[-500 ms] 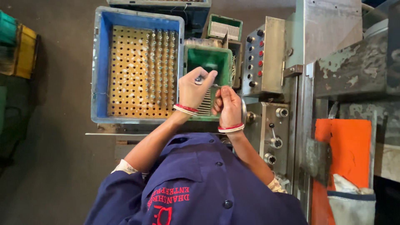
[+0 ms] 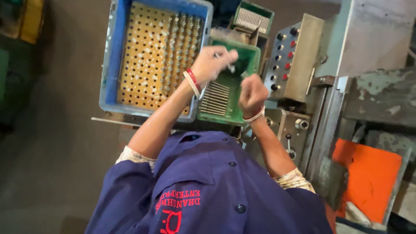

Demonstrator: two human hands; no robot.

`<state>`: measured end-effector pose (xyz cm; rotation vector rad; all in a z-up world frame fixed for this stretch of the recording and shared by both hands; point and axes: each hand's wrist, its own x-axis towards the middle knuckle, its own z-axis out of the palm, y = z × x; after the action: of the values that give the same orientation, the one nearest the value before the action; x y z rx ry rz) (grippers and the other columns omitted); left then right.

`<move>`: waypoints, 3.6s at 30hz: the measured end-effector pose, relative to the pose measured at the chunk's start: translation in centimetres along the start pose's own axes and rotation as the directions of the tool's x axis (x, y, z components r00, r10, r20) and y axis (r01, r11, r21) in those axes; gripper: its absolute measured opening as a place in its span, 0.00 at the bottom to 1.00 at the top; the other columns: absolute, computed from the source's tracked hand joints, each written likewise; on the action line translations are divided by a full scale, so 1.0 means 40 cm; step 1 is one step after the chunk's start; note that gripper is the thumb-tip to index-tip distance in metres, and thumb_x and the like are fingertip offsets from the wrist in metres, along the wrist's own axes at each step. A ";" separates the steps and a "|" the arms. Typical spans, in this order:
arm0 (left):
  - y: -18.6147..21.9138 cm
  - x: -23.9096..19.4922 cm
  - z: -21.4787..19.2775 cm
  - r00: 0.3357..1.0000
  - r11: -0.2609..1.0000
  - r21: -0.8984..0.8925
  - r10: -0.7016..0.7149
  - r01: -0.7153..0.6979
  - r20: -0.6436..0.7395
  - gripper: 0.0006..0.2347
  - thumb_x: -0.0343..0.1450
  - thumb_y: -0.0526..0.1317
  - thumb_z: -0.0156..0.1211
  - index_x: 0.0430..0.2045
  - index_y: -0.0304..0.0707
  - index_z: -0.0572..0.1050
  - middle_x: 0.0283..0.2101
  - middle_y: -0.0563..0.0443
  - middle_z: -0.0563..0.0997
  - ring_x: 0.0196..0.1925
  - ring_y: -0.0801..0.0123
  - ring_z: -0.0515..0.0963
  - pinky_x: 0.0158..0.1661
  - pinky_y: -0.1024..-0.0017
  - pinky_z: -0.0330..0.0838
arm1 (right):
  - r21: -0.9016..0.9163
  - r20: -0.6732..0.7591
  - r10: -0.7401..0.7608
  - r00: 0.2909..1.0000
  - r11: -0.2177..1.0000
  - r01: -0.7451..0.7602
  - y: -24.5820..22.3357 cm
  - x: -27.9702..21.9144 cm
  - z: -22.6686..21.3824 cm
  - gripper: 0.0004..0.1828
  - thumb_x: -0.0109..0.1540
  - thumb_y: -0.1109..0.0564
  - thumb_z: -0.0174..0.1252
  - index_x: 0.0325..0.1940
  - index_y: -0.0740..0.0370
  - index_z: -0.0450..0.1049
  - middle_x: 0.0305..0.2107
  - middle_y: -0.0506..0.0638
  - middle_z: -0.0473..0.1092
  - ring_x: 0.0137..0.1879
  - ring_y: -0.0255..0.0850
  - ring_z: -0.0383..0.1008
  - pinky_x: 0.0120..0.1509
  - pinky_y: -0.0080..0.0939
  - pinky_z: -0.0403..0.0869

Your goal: The person operates a metalworking machine by inserting metal rods into the machine and using a lever to process them. They periodically measure the processed rods with a vernier caliper and place the finished pieces into a green bin.

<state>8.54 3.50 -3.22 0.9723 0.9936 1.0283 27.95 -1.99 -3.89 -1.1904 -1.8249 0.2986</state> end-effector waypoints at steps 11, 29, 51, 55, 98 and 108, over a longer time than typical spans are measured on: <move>-0.015 -0.049 -0.228 0.782 0.907 0.391 0.355 -0.156 -0.513 0.15 0.75 0.49 0.65 0.23 0.38 0.81 0.20 0.56 0.78 0.20 0.76 0.70 0.23 0.71 0.59 | -0.012 0.500 0.066 0.863 0.998 -0.069 0.158 -0.045 0.155 0.07 0.65 0.63 0.60 0.47 0.66 0.74 0.38 0.62 0.74 0.47 0.60 0.74 0.53 0.54 0.73; -0.455 -0.214 -0.290 0.935 0.016 0.940 -0.114 0.340 -0.337 0.08 0.69 0.36 0.57 0.25 0.37 0.84 0.32 0.38 0.84 0.36 0.47 0.86 0.35 0.55 0.80 | -0.136 0.444 0.240 0.863 0.970 -0.200 0.486 -0.194 0.361 0.13 0.56 0.65 0.66 0.45 0.65 0.78 0.36 0.62 0.72 0.44 0.59 0.74 0.48 0.53 0.74; -0.200 -0.257 -0.009 0.958 0.759 -0.641 -0.255 0.113 -0.133 0.09 0.74 0.41 0.57 0.30 0.33 0.75 0.30 0.46 0.81 0.34 0.62 0.85 0.38 0.63 0.82 | 0.012 0.540 0.085 0.838 0.994 -0.108 -0.156 -0.092 -0.179 0.09 0.68 0.58 0.59 0.37 0.66 0.71 0.27 0.58 0.67 0.33 0.54 0.70 0.38 0.49 0.68; -0.199 -0.224 0.069 0.972 0.716 -0.666 -0.229 0.210 0.060 0.07 0.75 0.38 0.55 0.32 0.32 0.73 0.34 0.45 0.80 0.39 0.59 0.85 0.46 0.59 0.83 | -0.177 0.287 0.026 0.957 0.984 0.026 -0.206 -0.133 -0.193 0.08 0.67 0.58 0.62 0.39 0.65 0.71 0.32 0.57 0.70 0.39 0.56 0.73 0.41 0.52 0.70; 0.022 -0.275 0.166 0.639 0.951 0.091 0.126 -0.296 0.758 0.13 0.75 0.44 0.61 0.27 0.31 0.82 0.21 0.56 0.76 0.26 0.84 0.70 0.27 0.75 0.65 | 0.398 0.051 0.618 0.785 0.708 -0.583 -0.437 -0.374 -0.183 0.24 0.64 0.59 0.62 0.17 0.66 0.61 0.13 0.49 0.53 0.22 0.30 0.51 0.27 0.40 0.50; -0.163 -0.103 0.204 0.553 0.648 -0.085 -0.565 0.757 0.613 0.21 0.74 0.58 0.51 0.51 0.41 0.73 0.28 0.59 0.71 0.26 0.78 0.66 0.28 0.77 0.63 | -0.027 -0.564 0.478 0.673 0.805 -0.593 -0.454 -0.553 -0.241 0.27 0.66 0.57 0.60 0.19 0.66 0.55 0.15 0.48 0.50 0.23 0.36 0.47 0.28 0.44 0.48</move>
<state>16.88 -3.22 -6.63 0.4437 0.5791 0.2029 27.29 -31.86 0.43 -1.7586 -0.9947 0.0786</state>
